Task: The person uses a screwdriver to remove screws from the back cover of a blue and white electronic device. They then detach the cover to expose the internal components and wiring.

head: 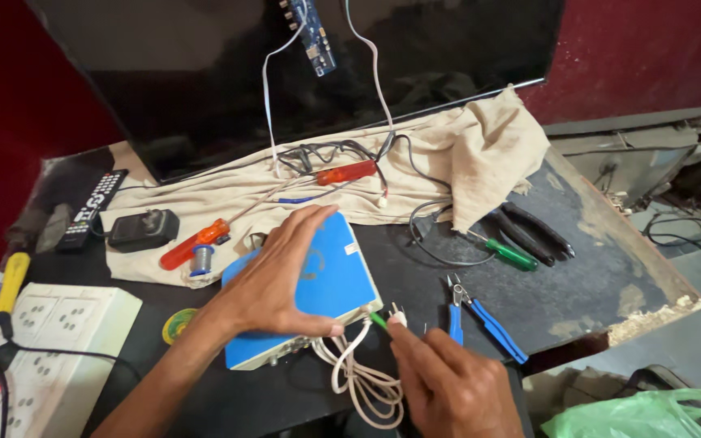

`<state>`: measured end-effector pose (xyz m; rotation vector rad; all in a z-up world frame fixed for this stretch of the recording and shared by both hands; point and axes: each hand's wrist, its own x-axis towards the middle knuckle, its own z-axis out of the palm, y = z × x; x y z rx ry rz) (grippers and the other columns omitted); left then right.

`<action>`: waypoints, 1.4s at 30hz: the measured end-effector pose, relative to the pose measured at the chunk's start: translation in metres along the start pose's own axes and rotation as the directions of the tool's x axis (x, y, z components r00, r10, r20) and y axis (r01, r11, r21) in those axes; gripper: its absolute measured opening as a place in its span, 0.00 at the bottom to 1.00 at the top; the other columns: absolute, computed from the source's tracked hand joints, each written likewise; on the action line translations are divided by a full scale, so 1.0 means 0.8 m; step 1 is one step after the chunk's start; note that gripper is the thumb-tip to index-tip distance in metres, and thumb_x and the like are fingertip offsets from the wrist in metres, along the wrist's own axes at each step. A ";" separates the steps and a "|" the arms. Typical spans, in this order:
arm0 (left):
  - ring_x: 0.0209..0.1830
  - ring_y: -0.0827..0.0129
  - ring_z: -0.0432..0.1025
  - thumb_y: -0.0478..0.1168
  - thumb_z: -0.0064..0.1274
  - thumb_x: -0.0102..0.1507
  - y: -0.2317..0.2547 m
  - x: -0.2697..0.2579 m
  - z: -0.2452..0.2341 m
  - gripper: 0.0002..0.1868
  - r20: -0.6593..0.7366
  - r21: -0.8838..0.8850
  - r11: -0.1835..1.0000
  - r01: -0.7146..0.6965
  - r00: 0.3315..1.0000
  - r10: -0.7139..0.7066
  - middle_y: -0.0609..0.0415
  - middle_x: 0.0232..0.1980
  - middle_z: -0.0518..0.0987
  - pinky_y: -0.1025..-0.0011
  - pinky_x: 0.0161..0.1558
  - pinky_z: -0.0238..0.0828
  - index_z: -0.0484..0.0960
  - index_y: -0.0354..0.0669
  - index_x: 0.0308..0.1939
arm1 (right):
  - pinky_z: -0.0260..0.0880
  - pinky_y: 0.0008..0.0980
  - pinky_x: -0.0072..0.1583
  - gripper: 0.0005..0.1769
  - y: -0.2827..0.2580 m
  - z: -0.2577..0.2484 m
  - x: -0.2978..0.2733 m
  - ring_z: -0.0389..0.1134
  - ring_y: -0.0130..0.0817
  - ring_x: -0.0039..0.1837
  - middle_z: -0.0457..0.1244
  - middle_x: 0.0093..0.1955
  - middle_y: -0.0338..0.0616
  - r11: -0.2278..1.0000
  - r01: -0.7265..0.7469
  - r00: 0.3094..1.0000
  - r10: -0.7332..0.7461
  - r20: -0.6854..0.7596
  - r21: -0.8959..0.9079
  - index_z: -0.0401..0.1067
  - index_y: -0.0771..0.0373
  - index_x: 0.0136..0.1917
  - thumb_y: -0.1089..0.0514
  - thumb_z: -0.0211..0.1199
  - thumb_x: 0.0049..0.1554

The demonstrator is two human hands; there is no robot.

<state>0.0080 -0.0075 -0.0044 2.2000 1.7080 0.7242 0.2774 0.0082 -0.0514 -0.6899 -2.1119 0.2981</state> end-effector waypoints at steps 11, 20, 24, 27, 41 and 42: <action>0.83 0.43 0.38 0.66 0.72 0.37 0.008 0.009 -0.024 0.79 0.259 0.378 0.773 0.510 0.743 -0.617 0.35 0.81 0.43 0.43 0.76 0.39 0.38 0.43 0.79 | 0.69 0.43 0.35 0.15 0.023 -0.022 0.023 0.69 0.47 0.33 0.64 0.34 0.46 0.995 -0.094 0.994 0.096 0.051 -0.045 0.79 0.59 0.54 0.62 0.68 0.51; 0.82 0.39 0.25 0.62 0.78 0.39 0.038 -0.080 -0.039 0.83 0.170 0.346 0.658 0.669 0.645 -0.745 0.34 0.81 0.33 0.44 0.75 0.30 0.30 0.50 0.80 | 0.69 0.47 0.52 0.16 0.049 0.012 0.078 0.68 0.53 0.52 0.66 0.46 0.52 0.994 0.013 0.981 0.008 0.193 -0.111 0.77 0.66 0.54 0.62 0.67 0.52; 0.82 0.44 0.35 0.57 0.79 0.37 0.038 -0.103 -0.023 0.83 -0.005 0.183 0.656 0.733 0.668 -0.744 0.35 0.79 0.43 0.49 0.76 0.35 0.33 0.54 0.82 | 0.69 0.44 0.60 0.27 0.016 0.011 0.103 0.68 0.52 0.61 0.67 0.59 0.54 0.974 0.182 0.939 -0.214 0.268 0.137 0.73 0.66 0.63 0.59 0.70 0.49; 0.80 0.49 0.47 0.52 0.77 0.35 0.039 -0.107 -0.018 0.80 -0.121 -0.027 0.705 0.709 0.697 -0.706 0.38 0.77 0.53 0.57 0.75 0.50 0.38 0.52 0.81 | 0.59 0.50 0.69 0.48 -0.016 0.017 0.132 0.57 0.59 0.73 0.57 0.72 0.60 0.894 0.367 0.765 -0.448 0.463 0.258 0.60 0.66 0.73 0.55 0.75 0.43; 0.84 0.39 0.43 0.45 0.80 0.38 0.062 -0.089 -0.018 0.86 -0.523 -0.219 0.972 0.088 0.830 -0.193 0.28 0.81 0.44 0.51 0.77 0.48 0.23 0.35 0.79 | 0.57 0.52 0.72 0.73 -0.068 0.034 0.229 0.47 0.59 0.79 0.41 0.80 0.54 0.845 0.366 0.471 -0.530 0.705 0.391 0.51 0.43 0.79 0.52 0.86 0.25; 0.84 0.39 0.44 0.45 0.80 0.37 0.063 -0.088 -0.018 0.87 -0.524 -0.233 0.970 0.075 0.830 -0.190 0.28 0.82 0.45 0.51 0.77 0.49 0.23 0.35 0.79 | 0.59 0.53 0.72 0.70 -0.065 0.033 0.230 0.49 0.60 0.78 0.43 0.78 0.55 0.827 0.377 0.477 -0.560 0.678 0.417 0.54 0.43 0.78 0.52 0.86 0.25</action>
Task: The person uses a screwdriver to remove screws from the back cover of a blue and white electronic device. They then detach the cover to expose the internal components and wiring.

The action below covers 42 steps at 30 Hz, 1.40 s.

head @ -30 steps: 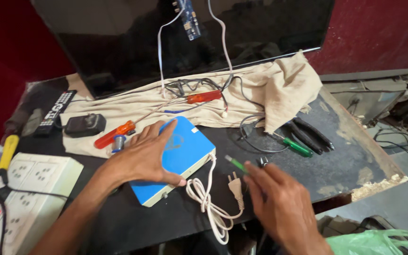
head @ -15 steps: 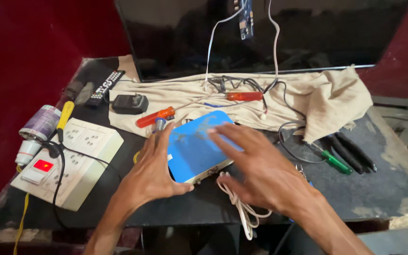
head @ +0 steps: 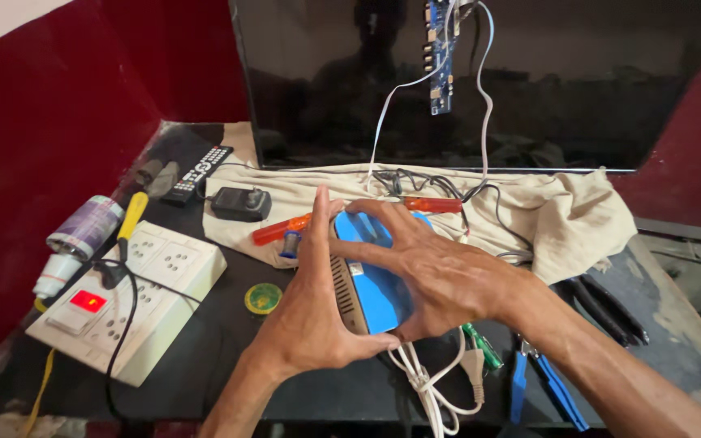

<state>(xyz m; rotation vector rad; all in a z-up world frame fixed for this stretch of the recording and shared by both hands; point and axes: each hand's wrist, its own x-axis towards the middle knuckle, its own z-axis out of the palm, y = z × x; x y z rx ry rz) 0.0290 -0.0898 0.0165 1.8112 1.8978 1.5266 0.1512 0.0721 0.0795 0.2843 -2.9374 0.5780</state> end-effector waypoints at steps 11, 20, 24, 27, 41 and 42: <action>0.82 0.38 0.48 0.50 0.79 0.40 0.004 0.013 0.005 0.81 0.007 0.061 0.992 -0.111 0.994 0.111 0.29 0.80 0.49 0.51 0.76 0.51 0.34 0.29 0.79 | 0.65 0.53 0.68 0.56 0.023 -0.016 -0.020 0.55 0.61 0.76 0.44 0.78 0.57 0.998 0.051 0.997 -0.049 -0.058 0.045 0.64 0.51 0.66 0.45 0.87 0.28; 0.80 0.39 0.53 0.53 0.77 0.40 0.011 0.026 0.004 0.72 0.010 0.041 0.988 -0.152 0.988 0.152 0.31 0.77 0.56 0.52 0.76 0.55 0.51 0.25 0.78 | 0.61 0.51 0.72 0.55 0.039 -0.019 -0.035 0.55 0.61 0.78 0.47 0.77 0.60 0.982 0.185 0.966 -0.173 -0.189 0.045 0.62 0.58 0.66 0.47 0.85 0.30; 0.79 0.38 0.55 0.55 0.76 0.41 0.010 0.031 0.002 0.69 0.005 0.084 0.979 -0.184 0.983 0.184 0.30 0.76 0.59 0.50 0.76 0.52 0.56 0.24 0.77 | 0.57 0.54 0.75 0.55 0.053 -0.015 -0.039 0.52 0.61 0.81 0.46 0.78 0.60 0.964 0.240 0.953 -0.211 -0.218 0.114 0.61 0.59 0.67 0.49 0.84 0.31; 0.80 0.37 0.54 0.53 0.76 0.41 0.004 0.035 0.001 0.69 0.014 0.130 0.973 -0.192 0.981 0.191 0.29 0.76 0.62 0.48 0.77 0.47 0.55 0.24 0.77 | 0.59 0.53 0.79 0.53 0.066 -0.008 -0.044 0.52 0.57 0.83 0.45 0.81 0.58 0.946 0.222 0.963 -0.175 -0.207 0.237 0.59 0.58 0.70 0.50 0.82 0.37; 0.81 0.42 0.56 0.50 0.72 0.40 -0.020 0.019 -0.005 0.70 -0.078 -0.025 0.993 -0.116 0.991 0.113 0.29 0.78 0.62 0.52 0.79 0.47 0.52 0.25 0.79 | 0.65 0.51 0.76 0.56 0.120 -0.005 -0.051 0.55 0.54 0.82 0.45 0.82 0.58 0.854 0.163 0.967 -0.038 -0.253 0.495 0.53 0.59 0.74 0.40 0.79 0.41; 0.81 0.42 0.56 0.50 0.71 0.40 -0.023 0.019 -0.005 0.70 -0.085 -0.023 0.993 -0.119 0.990 0.116 0.29 0.78 0.62 0.52 0.79 0.46 0.52 0.25 0.79 | 0.67 0.51 0.75 0.56 0.123 -0.005 -0.053 0.56 0.53 0.81 0.46 0.82 0.58 0.849 0.170 0.959 -0.025 -0.284 0.500 0.53 0.59 0.73 0.39 0.79 0.41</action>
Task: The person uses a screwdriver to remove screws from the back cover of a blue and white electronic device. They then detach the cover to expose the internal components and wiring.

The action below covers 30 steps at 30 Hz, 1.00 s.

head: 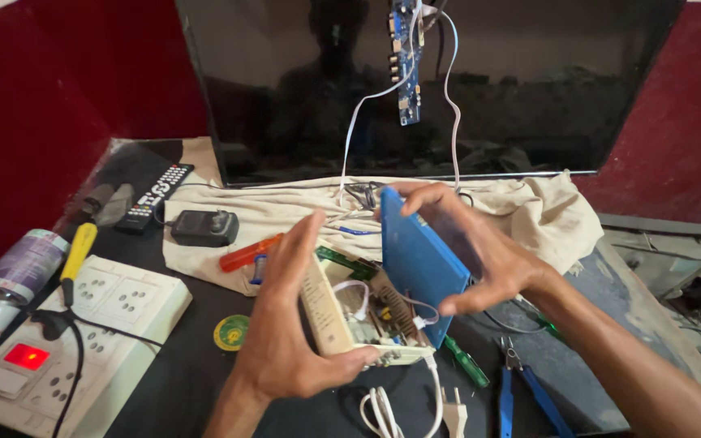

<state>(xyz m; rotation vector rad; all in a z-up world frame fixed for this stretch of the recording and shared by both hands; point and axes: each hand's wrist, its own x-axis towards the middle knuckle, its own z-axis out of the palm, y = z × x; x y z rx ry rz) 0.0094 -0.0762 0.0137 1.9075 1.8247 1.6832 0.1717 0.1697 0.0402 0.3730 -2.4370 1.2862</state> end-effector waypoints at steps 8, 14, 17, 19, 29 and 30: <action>0.83 0.43 0.57 0.50 0.70 0.41 -0.014 -0.008 -0.001 0.69 -0.022 -0.051 0.998 0.036 0.999 -0.037 0.31 0.80 0.61 0.53 0.80 0.48 0.51 0.27 0.80 | 0.60 0.53 0.77 0.60 0.004 -0.005 -0.005 0.55 0.52 0.81 0.48 0.82 0.58 0.994 -0.027 0.999 0.025 -0.027 -0.105 0.55 0.60 0.75 0.35 0.79 0.40; 0.83 0.44 0.57 0.49 0.72 0.41 -0.021 -0.014 -0.004 0.73 -0.025 -0.063 0.998 0.028 0.999 -0.030 0.33 0.80 0.61 0.54 0.80 0.49 0.46 0.29 0.82 | 0.55 0.54 0.80 0.62 0.003 0.003 -0.002 0.53 0.53 0.84 0.47 0.84 0.58 0.994 -0.039 0.996 0.031 -0.078 -0.098 0.57 0.60 0.77 0.32 0.78 0.38; 0.83 0.44 0.57 0.47 0.72 0.41 -0.024 -0.018 -0.005 0.73 -0.022 -0.132 0.990 0.042 0.999 -0.046 0.33 0.81 0.60 0.55 0.80 0.50 0.45 0.29 0.82 | 0.53 0.56 0.80 0.63 0.008 0.009 -0.003 0.53 0.56 0.85 0.46 0.84 0.59 0.998 -0.043 0.992 0.037 -0.122 -0.040 0.57 0.59 0.77 0.32 0.78 0.37; 0.84 0.45 0.56 0.46 0.72 0.41 -0.026 -0.020 -0.005 0.73 -0.016 -0.170 0.984 0.049 0.998 -0.052 0.32 0.82 0.59 0.55 0.80 0.50 0.44 0.28 0.83 | 0.54 0.56 0.78 0.63 0.011 0.009 -0.004 0.54 0.58 0.84 0.45 0.85 0.60 0.999 -0.049 0.987 0.047 -0.152 -0.007 0.57 0.58 0.77 0.32 0.78 0.37; 0.84 0.45 0.53 0.43 0.73 0.41 -0.028 -0.027 -0.009 0.73 0.021 -0.261 0.961 0.090 0.996 -0.087 0.33 0.83 0.55 0.57 0.79 0.49 0.42 0.28 0.82 | 0.59 0.55 0.77 0.65 0.017 -0.003 -0.012 0.56 0.57 0.82 0.48 0.84 0.61 1.000 0.001 0.966 0.002 -0.258 0.013 0.55 0.58 0.77 0.31 0.79 0.37; 0.85 0.45 0.52 0.43 0.73 0.41 -0.028 -0.026 -0.009 0.73 0.013 -0.238 0.969 0.059 0.998 -0.058 0.32 0.83 0.54 0.57 0.79 0.48 0.43 0.28 0.82 | 0.58 0.54 0.79 0.64 0.016 -0.004 -0.013 0.55 0.56 0.84 0.48 0.85 0.61 1.000 0.025 0.964 -0.024 -0.264 0.001 0.55 0.59 0.78 0.32 0.79 0.38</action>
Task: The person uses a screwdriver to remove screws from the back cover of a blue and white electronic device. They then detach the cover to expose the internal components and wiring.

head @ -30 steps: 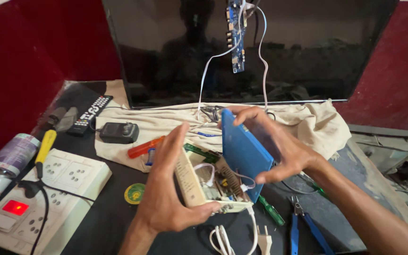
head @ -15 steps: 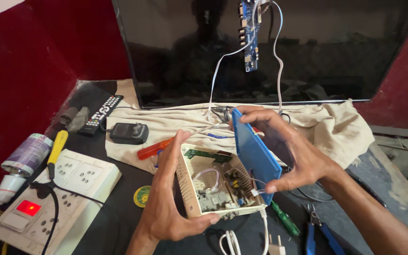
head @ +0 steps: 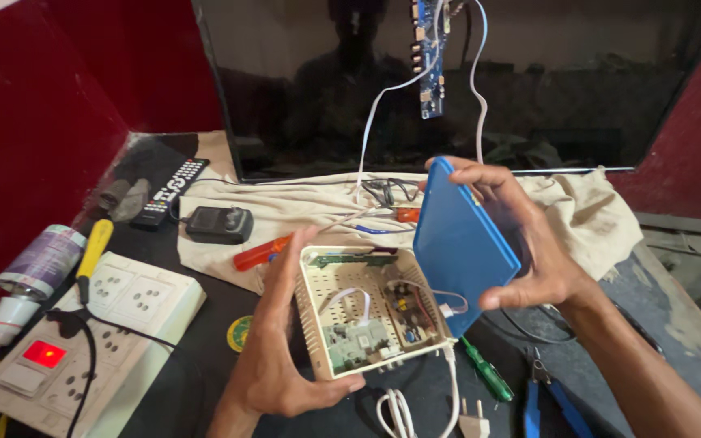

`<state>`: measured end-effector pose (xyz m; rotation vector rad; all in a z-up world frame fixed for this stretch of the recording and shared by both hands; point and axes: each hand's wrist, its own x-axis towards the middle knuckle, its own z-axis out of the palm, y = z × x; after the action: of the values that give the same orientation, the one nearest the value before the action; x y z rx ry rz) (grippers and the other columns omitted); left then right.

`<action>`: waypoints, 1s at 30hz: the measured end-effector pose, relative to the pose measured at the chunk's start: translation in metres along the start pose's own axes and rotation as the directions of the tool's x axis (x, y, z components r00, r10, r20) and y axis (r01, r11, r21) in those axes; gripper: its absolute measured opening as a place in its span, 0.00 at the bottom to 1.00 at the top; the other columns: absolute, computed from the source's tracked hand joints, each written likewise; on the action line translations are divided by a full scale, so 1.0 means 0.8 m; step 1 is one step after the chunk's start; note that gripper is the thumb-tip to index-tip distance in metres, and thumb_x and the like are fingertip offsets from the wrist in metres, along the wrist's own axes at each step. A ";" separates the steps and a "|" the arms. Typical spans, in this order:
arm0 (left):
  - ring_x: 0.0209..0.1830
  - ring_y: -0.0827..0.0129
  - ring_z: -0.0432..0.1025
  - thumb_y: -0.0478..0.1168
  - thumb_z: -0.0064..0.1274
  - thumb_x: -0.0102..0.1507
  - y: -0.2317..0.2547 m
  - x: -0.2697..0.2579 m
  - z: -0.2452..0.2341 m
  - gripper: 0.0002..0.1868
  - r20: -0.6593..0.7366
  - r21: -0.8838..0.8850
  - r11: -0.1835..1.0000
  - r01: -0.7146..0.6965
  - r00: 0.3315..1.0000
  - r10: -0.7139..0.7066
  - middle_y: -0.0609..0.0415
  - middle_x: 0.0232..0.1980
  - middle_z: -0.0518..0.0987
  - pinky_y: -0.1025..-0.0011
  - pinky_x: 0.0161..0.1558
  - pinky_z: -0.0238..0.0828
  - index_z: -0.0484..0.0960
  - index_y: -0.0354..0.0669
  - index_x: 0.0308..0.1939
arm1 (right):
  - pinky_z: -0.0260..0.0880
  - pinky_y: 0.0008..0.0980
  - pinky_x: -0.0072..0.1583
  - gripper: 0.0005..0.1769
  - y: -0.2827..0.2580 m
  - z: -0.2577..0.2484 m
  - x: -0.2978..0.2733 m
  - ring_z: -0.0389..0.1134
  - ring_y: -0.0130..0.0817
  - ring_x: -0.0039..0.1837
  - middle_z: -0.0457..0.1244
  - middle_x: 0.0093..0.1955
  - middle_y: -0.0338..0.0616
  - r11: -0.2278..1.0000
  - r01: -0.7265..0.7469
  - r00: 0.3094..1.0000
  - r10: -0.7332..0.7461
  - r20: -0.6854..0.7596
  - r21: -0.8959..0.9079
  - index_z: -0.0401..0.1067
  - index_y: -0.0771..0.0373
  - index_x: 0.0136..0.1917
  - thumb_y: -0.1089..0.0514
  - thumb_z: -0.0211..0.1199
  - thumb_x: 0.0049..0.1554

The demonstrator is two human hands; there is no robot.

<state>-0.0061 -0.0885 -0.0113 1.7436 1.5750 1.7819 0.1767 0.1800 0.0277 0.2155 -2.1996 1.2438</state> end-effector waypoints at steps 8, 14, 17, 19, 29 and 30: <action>0.83 0.41 0.51 0.45 0.75 0.36 0.012 -0.005 0.002 0.75 0.005 0.277 0.958 -0.078 0.997 0.079 0.32 0.81 0.56 0.48 0.79 0.44 0.45 0.30 0.80 | 0.60 0.52 0.82 0.64 -0.012 0.008 -0.007 0.55 0.53 0.85 0.49 0.84 0.56 0.989 0.032 0.987 -0.008 -0.159 0.145 0.49 0.62 0.80 0.37 0.80 0.43; 0.81 0.36 0.47 0.47 0.80 0.34 0.025 -0.018 0.009 0.78 0.041 0.350 0.937 0.008 0.999 -0.024 0.31 0.78 0.54 0.41 0.73 0.40 0.43 0.34 0.78 | 0.66 0.54 0.78 0.65 -0.008 0.007 -0.001 0.56 0.55 0.82 0.51 0.82 0.57 0.943 0.060 0.963 0.032 -0.268 0.329 0.48 0.63 0.81 0.40 0.80 0.43; 0.79 0.36 0.47 0.48 0.80 0.35 0.026 -0.021 0.012 0.77 0.045 0.345 0.938 -0.023 0.999 0.008 0.30 0.77 0.53 0.40 0.70 0.43 0.43 0.35 0.78 | 0.66 0.54 0.76 0.66 0.004 0.010 0.007 0.57 0.57 0.81 0.51 0.81 0.59 0.863 0.080 0.957 0.073 -0.280 0.500 0.46 0.64 0.83 0.43 0.80 0.43; 0.80 0.36 0.47 0.49 0.80 0.36 0.027 -0.024 0.015 0.77 0.027 0.354 0.934 -0.056 0.998 0.050 0.30 0.77 0.52 0.40 0.70 0.46 0.43 0.36 0.78 | 0.65 0.53 0.76 0.67 0.010 0.010 0.012 0.57 0.58 0.80 0.51 0.81 0.60 0.817 0.089 0.959 0.085 -0.272 0.570 0.44 0.64 0.84 0.45 0.79 0.43; 0.81 0.34 0.40 0.47 0.80 0.33 0.017 -0.026 0.020 0.79 0.020 0.381 0.923 0.061 0.997 -0.075 0.30 0.77 0.47 0.39 0.68 0.43 0.41 0.37 0.76 | 0.63 0.55 0.77 0.69 0.009 0.011 0.026 0.57 0.57 0.81 0.51 0.82 0.63 0.857 0.029 0.971 0.098 -0.219 0.515 0.44 0.66 0.84 0.45 0.79 0.42; 0.81 0.34 0.39 0.47 0.80 0.32 0.017 -0.023 0.019 0.79 0.024 0.397 0.913 0.089 0.994 -0.107 0.30 0.77 0.46 0.39 0.67 0.41 0.40 0.37 0.76 | 0.63 0.55 0.77 0.69 0.007 0.011 0.029 0.56 0.56 0.81 0.50 0.83 0.62 0.871 0.008 0.972 0.110 -0.209 0.491 0.44 0.66 0.84 0.44 0.79 0.41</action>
<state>0.0183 -0.0996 -0.0164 1.8077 2.0780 1.4376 0.1519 0.1792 0.0331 0.1991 -1.6696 1.7509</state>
